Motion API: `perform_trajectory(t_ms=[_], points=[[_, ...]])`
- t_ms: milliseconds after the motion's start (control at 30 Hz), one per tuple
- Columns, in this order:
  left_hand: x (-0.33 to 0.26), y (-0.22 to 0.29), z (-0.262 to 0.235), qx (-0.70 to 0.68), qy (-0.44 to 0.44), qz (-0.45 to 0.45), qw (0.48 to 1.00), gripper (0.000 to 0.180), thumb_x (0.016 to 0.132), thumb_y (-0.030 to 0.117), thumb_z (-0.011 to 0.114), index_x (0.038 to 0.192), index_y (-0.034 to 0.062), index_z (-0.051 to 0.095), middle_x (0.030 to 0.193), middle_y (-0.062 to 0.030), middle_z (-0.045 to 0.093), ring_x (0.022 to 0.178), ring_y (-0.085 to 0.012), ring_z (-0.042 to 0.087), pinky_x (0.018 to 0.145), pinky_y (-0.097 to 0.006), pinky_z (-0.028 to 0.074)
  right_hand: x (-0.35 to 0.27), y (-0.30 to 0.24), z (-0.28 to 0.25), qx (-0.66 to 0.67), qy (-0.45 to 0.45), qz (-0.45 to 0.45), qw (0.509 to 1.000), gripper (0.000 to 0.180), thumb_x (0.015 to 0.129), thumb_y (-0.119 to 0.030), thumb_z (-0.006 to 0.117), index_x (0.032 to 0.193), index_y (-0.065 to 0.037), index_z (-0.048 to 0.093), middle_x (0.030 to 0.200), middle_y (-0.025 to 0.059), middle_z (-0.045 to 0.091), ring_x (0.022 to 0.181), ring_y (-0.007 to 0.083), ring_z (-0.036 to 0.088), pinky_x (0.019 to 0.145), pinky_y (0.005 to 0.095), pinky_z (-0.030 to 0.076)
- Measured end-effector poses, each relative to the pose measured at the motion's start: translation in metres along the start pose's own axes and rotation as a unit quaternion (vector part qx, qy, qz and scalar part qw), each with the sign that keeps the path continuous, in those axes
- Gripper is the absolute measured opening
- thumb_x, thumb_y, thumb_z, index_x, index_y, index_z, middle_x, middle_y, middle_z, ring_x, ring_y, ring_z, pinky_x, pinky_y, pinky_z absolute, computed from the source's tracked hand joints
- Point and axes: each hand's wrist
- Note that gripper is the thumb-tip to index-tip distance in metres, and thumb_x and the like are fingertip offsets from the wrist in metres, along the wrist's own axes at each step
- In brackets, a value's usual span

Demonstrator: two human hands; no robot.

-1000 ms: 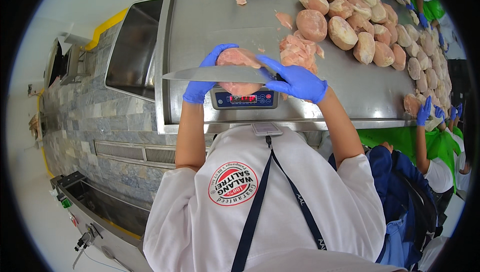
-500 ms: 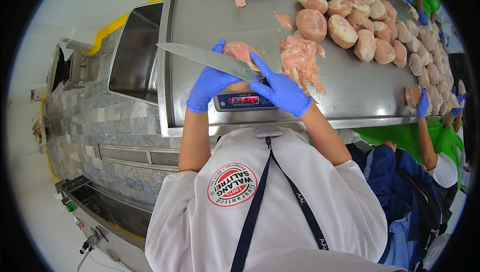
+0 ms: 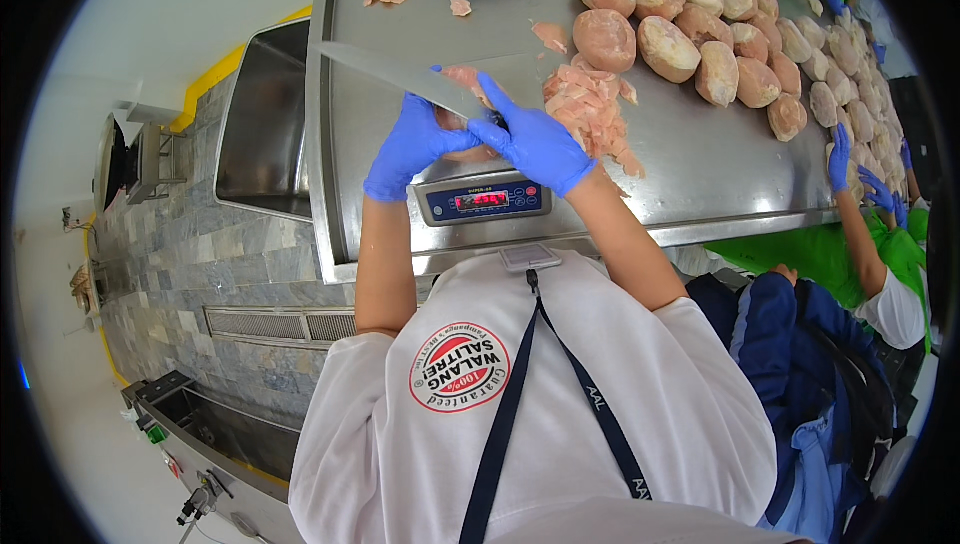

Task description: The person trims fat and connective tissue from raw meat pieces using a knife on a digital scale. They repeatedly weigh each piece, trim it, and place the trimmed portions aside while coworkers handle other items nearby.

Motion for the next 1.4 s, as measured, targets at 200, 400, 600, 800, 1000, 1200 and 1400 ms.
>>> perform_trajectory(t_ms=[200, 400, 600, 800, 1000, 1200, 1400], points=[[0.008, -0.007, -0.014, 0.059, -0.007, 0.029, 0.998, 0.096, 0.066, 0.024, 0.094, 0.142, 0.0003, 0.041, 0.141, -0.0146, 0.045, 0.134, -0.0253, 0.045, 0.114, -0.039, 0.038, 0.007, 0.011, 0.018, 0.084, 0.068, -0.037, 0.993, 0.076, 0.101, -0.048, 0.054, 0.161, -0.012, 0.022, 0.109, 0.0296, 0.068, 0.101, 0.0439, 0.068, 0.088, 0.0440, 0.051], [-0.007, 0.031, -0.006, 0.023, 0.029, -0.061, 0.997, 0.081, 0.071, 0.025, 0.091, 0.136, -0.0006, 0.050, 0.140, -0.0162, 0.047, 0.131, -0.0264, 0.049, 0.110, -0.040, 0.042, -0.035, 0.000, 0.020, 0.066, 0.035, 0.063, 0.995, 0.083, 0.100, -0.054, 0.051, 0.161, -0.010, 0.015, 0.108, 0.0314, 0.067, 0.101, 0.0448, 0.067, 0.087, 0.0461, 0.051], [-0.009, -0.005, 0.007, 0.063, 0.082, 0.003, 0.995, 0.081, 0.070, 0.024, 0.089, 0.136, -0.0025, 0.049, 0.136, -0.0170, 0.052, 0.126, -0.0268, 0.054, 0.107, -0.040, 0.045, -0.053, 0.011, -0.003, -0.042, 0.006, 0.078, 0.996, 0.084, 0.099, -0.058, 0.050, 0.161, -0.012, 0.017, 0.095, 0.0281, 0.069, 0.088, 0.0441, 0.069, 0.078, 0.0494, 0.053], [0.000, 0.012, 0.007, 0.010, 0.001, -0.054, 0.998, 0.092, 0.066, 0.024, 0.088, 0.141, -0.0046, 0.044, 0.140, -0.0197, 0.046, 0.134, -0.0294, 0.045, 0.113, -0.041, 0.039, -0.018, 0.018, -0.008, -0.009, 0.045, 0.013, 0.999, 0.075, 0.101, -0.049, 0.053, 0.160, -0.014, 0.024, 0.091, 0.0256, 0.069, 0.085, 0.0406, 0.068, 0.076, 0.0459, 0.052], [-0.001, 0.010, 0.003, 0.082, 0.005, -0.038, 0.996, 0.101, 0.065, 0.031, 0.088, 0.146, -0.0045, 0.040, 0.142, -0.0187, 0.045, 0.136, -0.0305, 0.043, 0.117, -0.039, 0.033, -0.005, 0.037, -0.021, 0.149, -0.010, 0.006, 0.989, 0.072, 0.101, -0.048, 0.055, 0.158, -0.012, 0.030, 0.103, 0.0223, 0.065, 0.092, 0.0350, 0.062, 0.083, 0.0420, 0.050], [0.002, 0.018, -0.002, 0.066, -0.067, -0.043, 0.995, 0.109, 0.064, 0.030, 0.091, 0.150, -0.0027, 0.034, 0.145, -0.0171, 0.044, 0.140, -0.0283, 0.041, 0.119, -0.039, 0.030, -0.022, 0.054, -0.011, 0.204, 0.004, -0.037, 0.978, 0.068, 0.103, -0.040, 0.056, 0.161, -0.014, 0.029, 0.078, 0.0025, 0.054, 0.066, 0.0104, 0.046, 0.063, 0.0269, 0.042], [0.003, 0.016, -0.002, 0.153, -0.088, -0.023, 0.984, 0.106, 0.065, 0.028, 0.091, 0.152, 0.0023, 0.036, 0.148, -0.0143, 0.043, 0.141, -0.0269, 0.041, 0.120, -0.040, 0.030, 0.003, 0.038, -0.024, 0.375, -0.078, 0.127, 0.915, 0.065, 0.103, -0.044, 0.054, 0.158, -0.015, 0.036, 0.072, -0.0022, 0.049, 0.053, 0.0049, 0.037, 0.047, 0.0213, 0.031]])
Point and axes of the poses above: each hand's wrist, its own x-axis towards the middle knuckle, its own z-axis out of the palm, y = z × x
